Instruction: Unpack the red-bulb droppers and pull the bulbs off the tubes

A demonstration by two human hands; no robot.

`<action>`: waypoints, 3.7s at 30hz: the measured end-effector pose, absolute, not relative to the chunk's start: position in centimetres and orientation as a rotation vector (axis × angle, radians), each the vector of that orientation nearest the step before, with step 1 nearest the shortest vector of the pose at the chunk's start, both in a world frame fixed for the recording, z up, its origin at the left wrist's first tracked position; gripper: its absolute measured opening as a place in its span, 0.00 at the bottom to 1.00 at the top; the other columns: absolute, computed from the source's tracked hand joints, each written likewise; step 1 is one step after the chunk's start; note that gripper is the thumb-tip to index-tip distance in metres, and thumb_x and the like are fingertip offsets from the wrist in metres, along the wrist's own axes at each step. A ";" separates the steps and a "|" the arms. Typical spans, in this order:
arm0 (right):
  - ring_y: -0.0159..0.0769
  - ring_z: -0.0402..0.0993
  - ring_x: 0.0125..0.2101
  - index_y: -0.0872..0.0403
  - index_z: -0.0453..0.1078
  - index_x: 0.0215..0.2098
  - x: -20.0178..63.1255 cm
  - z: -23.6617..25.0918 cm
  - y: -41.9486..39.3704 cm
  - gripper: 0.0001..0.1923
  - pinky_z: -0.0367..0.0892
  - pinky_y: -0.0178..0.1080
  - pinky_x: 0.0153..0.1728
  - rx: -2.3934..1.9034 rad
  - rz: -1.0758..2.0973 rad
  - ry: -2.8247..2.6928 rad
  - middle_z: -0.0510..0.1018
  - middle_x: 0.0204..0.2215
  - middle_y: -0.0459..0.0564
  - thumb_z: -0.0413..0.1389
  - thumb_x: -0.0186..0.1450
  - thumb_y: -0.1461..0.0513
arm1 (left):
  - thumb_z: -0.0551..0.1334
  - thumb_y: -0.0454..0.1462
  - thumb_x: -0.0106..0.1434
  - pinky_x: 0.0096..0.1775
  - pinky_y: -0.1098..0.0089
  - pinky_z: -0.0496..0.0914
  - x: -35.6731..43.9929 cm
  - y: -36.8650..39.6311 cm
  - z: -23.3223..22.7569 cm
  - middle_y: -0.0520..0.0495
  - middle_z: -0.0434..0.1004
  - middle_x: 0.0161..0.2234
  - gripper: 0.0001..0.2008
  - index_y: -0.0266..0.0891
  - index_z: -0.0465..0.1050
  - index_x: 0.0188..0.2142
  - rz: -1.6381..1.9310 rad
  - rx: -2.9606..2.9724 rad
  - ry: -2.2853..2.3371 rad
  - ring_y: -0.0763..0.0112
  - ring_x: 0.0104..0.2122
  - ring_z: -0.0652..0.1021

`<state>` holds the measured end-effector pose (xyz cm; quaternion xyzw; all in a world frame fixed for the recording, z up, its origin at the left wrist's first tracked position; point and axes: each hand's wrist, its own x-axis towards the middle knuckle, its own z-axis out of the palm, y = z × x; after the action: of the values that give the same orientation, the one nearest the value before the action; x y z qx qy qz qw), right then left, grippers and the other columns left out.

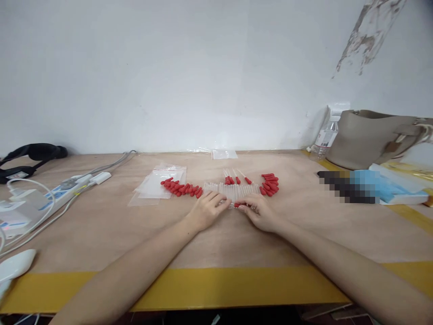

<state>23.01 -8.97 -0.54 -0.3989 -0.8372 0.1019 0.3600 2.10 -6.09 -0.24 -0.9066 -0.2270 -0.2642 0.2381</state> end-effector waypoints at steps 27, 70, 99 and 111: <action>0.29 0.61 0.24 0.55 0.70 0.35 24.1 -0.7 -9.0 0.06 0.50 0.37 0.29 -0.687 -0.953 -2.124 0.73 0.20 0.44 0.53 0.61 0.64 | 0.50 0.33 0.63 0.29 0.74 0.66 2.0 -6.5 0.0 0.47 0.71 0.26 0.10 0.35 0.70 0.35 -0.829 -2.777 -0.807 0.73 0.26 0.71; 0.34 0.71 0.27 0.54 0.74 0.28 36.6 0.1 2.7 0.10 0.63 0.35 0.29 -1.735 0.305 -1.633 0.78 0.27 0.48 0.57 0.52 0.57 | 0.52 0.42 0.62 0.45 0.58 0.63 1.6 -4.5 -0.7 0.42 0.68 0.43 0.15 0.39 0.68 0.43 -0.876 -2.564 -1.117 0.60 0.46 0.66; 0.40 0.71 0.30 0.57 0.71 0.28 23.6 4.3 2.4 0.10 0.61 0.40 0.31 -2.023 0.108 -1.868 0.74 0.23 0.55 0.52 0.56 0.58 | 0.52 0.42 0.62 0.47 0.58 0.61 1.4 -4.4 -0.7 0.39 0.64 0.48 0.20 0.36 0.60 0.52 -0.968 -2.488 -1.138 0.59 0.48 0.64; 0.32 0.68 0.30 0.52 0.71 0.31 22.3 -0.9 -9.8 0.08 0.55 0.36 0.32 -1.089 -0.082 -2.187 0.75 0.25 0.46 0.50 0.62 0.61 | 0.48 0.31 0.64 0.36 0.66 0.65 2.3 -6.5 -0.1 0.46 0.73 0.33 0.11 0.39 0.67 0.41 -0.745 -2.478 -0.484 0.70 0.33 0.72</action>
<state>22.34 -9.75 -0.87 -0.4186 -0.8409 -0.0315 0.3417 2.34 -6.47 -0.12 -0.9110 -0.1779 -0.2740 0.2518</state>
